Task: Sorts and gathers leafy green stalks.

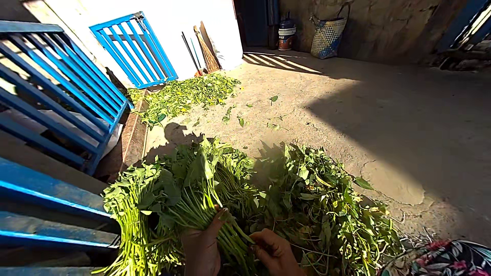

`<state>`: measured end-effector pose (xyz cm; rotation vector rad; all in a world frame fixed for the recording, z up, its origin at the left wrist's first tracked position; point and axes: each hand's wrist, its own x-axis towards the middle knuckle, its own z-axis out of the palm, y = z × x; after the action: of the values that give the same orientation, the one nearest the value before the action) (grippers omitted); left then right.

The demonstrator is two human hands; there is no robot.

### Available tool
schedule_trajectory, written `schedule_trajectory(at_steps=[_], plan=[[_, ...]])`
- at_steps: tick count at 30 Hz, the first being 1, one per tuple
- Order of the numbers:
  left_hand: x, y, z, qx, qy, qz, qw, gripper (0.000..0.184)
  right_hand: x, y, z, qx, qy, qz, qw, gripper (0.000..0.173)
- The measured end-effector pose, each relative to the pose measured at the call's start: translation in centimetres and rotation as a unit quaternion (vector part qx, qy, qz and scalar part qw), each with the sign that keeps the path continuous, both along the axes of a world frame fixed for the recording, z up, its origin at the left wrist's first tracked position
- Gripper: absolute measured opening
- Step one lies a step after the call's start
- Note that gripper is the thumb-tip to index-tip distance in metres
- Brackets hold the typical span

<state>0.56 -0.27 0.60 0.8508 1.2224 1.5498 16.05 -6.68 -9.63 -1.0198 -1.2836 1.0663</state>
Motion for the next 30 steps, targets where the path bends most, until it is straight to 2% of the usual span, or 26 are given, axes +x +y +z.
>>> schedule_trajectory(at_steps=[3,6,11,17,21,24,26,28,30], plan=[[0.1,-0.1,0.0,0.005,0.009,-0.002,1.000,0.025,-0.1,0.4,-0.1,-0.002,-0.041,-0.006,0.999,0.021],[0.4,-0.2,-0.4,0.005,0.024,-0.027,0.999,0.020,-1.1,1.7,1.3,0.012,-0.042,-0.019,0.999,0.034],[0.5,-0.2,-0.4,-0.002,0.051,-0.042,0.998,0.028,-2.5,4.3,3.9,0.063,-0.065,-0.067,0.994,0.036],[-0.1,-0.1,-0.1,-0.010,0.050,-0.090,0.995,0.030,-3.2,4.6,5.3,-0.029,0.100,-0.023,0.994,0.035],[-0.5,0.0,0.1,-0.021,0.046,-0.126,0.991,0.025,-2.6,4.7,5.1,-0.031,0.215,0.029,0.976,0.029],[-0.2,-0.1,-0.1,-0.024,0.042,-0.126,0.991,0.021,-2.5,4.7,4.8,-0.019,0.245,0.016,0.969,0.024],[0.0,-0.1,-0.4,-0.016,0.051,-0.096,0.994,0.021,-2.7,4.6,4.4,0.020,0.193,-0.016,0.981,0.019],[0.2,-0.2,-0.5,-0.006,0.056,-0.058,0.997,0.024,-2.9,4.7,3.5,0.125,0.025,-0.072,0.989,0.018],[0.3,-0.2,-0.4,-0.003,0.055,-0.029,0.998,0.025,-2.7,4.3,2.7,0.217,-0.136,-0.112,0.960,0.022]])
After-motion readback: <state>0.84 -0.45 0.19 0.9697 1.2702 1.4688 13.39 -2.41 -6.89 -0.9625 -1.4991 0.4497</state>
